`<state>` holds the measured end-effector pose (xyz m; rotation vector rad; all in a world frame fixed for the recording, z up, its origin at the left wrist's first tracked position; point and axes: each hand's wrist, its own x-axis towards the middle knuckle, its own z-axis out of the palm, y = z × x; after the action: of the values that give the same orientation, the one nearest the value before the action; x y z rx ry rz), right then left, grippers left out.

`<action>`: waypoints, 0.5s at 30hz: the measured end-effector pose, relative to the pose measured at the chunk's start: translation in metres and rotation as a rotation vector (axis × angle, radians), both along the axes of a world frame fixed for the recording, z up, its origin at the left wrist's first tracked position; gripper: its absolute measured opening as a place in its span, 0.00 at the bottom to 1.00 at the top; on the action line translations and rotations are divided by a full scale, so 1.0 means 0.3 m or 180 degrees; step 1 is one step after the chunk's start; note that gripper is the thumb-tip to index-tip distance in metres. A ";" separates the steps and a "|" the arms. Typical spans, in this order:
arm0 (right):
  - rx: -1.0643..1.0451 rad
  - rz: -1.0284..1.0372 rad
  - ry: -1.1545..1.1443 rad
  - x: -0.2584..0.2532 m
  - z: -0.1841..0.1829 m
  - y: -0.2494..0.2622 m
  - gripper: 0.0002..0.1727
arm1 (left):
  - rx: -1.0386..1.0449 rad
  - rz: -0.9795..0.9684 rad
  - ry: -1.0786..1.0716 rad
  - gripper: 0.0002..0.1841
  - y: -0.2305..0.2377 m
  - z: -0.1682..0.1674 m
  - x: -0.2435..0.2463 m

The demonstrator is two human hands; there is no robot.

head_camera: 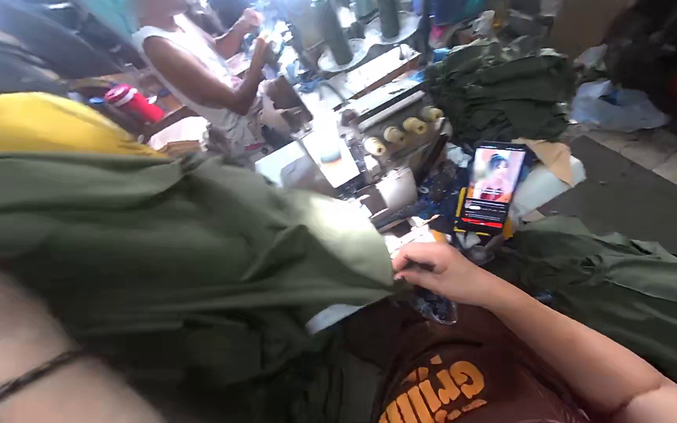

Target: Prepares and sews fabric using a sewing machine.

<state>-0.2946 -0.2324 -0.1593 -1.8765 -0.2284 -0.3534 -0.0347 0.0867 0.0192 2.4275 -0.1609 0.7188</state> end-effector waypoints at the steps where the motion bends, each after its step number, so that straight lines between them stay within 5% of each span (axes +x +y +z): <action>1: -0.0111 0.0270 0.0113 -0.010 -0.032 0.028 0.09 | 0.0463 0.0373 0.0038 0.21 0.012 0.001 0.022; 4: -0.0798 0.1339 0.0583 -0.037 -0.146 0.124 0.07 | 0.2063 0.0129 0.0020 0.22 0.253 -0.224 0.165; 7: -0.1518 0.2084 0.0983 -0.021 -0.224 0.155 0.09 | 0.1877 0.0051 0.0377 0.19 0.299 -0.373 0.145; 10: -0.1703 0.1647 0.1151 0.031 -0.192 0.119 0.10 | 0.1456 -0.0089 -0.0175 0.21 0.120 -0.381 -0.035; 12: -0.1572 0.1212 0.0973 0.067 -0.169 0.090 0.11 | 0.1431 -0.0749 -0.0394 0.19 -0.043 -0.460 -0.161; 15: -0.1472 0.0786 0.0684 0.101 -0.149 0.078 0.10 | 0.1837 -0.1587 0.0295 0.30 -0.248 -0.644 -0.230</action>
<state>-0.2644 -0.2090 -0.2040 -2.2892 -0.4176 0.0811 -0.1038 0.0122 -0.1739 2.7644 -1.0153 0.3572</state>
